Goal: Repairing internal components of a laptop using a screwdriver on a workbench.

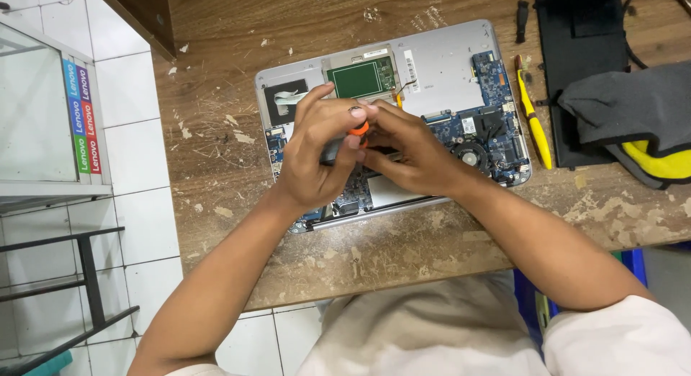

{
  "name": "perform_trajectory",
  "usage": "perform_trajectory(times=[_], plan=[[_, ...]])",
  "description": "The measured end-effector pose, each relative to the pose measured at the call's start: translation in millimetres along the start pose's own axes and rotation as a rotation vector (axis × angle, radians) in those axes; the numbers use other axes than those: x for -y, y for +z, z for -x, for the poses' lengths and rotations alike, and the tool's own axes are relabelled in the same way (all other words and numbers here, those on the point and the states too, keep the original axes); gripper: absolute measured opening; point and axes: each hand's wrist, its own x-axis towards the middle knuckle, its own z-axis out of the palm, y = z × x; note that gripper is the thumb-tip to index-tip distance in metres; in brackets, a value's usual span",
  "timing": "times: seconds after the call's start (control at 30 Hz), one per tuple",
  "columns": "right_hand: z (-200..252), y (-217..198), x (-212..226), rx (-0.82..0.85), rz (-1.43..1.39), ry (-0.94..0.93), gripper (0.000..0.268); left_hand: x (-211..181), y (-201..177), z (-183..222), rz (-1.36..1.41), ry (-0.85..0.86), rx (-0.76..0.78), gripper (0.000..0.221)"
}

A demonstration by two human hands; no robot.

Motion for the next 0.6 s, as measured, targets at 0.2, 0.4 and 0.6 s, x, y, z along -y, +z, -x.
perform_trajectory(times=[0.2,0.4,0.6], plan=[[16,-3,-35,-0.016,0.016,0.041,0.024,10,1,8,-0.082,0.05,-0.063,0.039],[15,-3,-29,0.017,-0.06,0.064,0.024,-5,0,-5,0.005,-0.009,-0.01,0.025],[15,-2,-34,-0.02,0.006,0.033,0.022,8,-1,5,-0.071,0.064,-0.076,0.033]])
